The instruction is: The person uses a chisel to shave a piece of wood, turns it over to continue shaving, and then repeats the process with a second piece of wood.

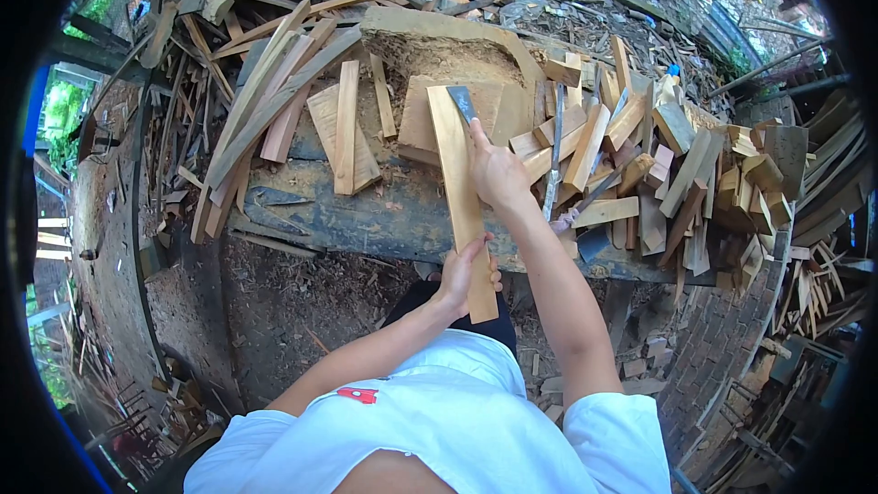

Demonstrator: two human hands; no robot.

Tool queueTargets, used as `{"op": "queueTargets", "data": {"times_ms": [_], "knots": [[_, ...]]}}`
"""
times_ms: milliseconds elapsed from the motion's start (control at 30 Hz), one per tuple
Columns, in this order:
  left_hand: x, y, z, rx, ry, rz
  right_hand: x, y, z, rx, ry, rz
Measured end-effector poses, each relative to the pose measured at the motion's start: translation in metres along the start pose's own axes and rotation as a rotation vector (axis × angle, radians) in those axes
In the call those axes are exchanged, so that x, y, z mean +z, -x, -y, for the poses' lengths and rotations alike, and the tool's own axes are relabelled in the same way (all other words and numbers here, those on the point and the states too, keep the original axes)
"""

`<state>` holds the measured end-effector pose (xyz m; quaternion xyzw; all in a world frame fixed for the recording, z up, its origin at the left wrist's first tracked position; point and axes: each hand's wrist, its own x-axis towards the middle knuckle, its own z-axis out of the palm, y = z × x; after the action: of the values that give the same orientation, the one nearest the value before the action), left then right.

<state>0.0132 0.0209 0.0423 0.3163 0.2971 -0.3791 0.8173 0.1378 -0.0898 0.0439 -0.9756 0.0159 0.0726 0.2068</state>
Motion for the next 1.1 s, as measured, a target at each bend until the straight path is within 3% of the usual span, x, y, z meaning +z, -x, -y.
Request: {"op": "queueTargets", "data": {"times_ms": [100, 167, 400, 667, 800, 900, 967, 1100], "knots": [[0.0, 0.002, -0.001, -0.019, 0.014, 0.012, -0.002, 0.015, 0.0, -0.023, -0.025, -0.044], [-0.001, 0.001, -0.002, -0.016, 0.007, 0.031, -0.024, 0.042, 0.014, 0.07, 0.033, 0.096], [-0.007, 0.002, 0.0, -0.019, 0.014, 0.012, -0.005, -0.015, 0.008, 0.054, -0.015, 0.053], [-0.016, -0.001, 0.001, -0.034, 0.024, 0.057, -0.023, 0.039, 0.019, 0.041, 0.045, 0.074], [-0.019, -0.001, 0.002, -0.035, 0.055, 0.035, -0.002, -0.005, 0.008, -0.039, -0.002, -0.027], [-0.017, 0.0, -0.003, -0.057, 0.012, 0.039, -0.007, -0.007, 0.011, -0.026, 0.017, -0.015], [-0.02, 0.0, -0.002, -0.064, 0.025, 0.046, -0.022, 0.012, 0.02, 0.055, -0.029, 0.117], [-0.024, -0.001, 0.0, -0.052, -0.018, 0.023, -0.02, 0.0, 0.013, 0.029, 0.004, 0.091]]}}
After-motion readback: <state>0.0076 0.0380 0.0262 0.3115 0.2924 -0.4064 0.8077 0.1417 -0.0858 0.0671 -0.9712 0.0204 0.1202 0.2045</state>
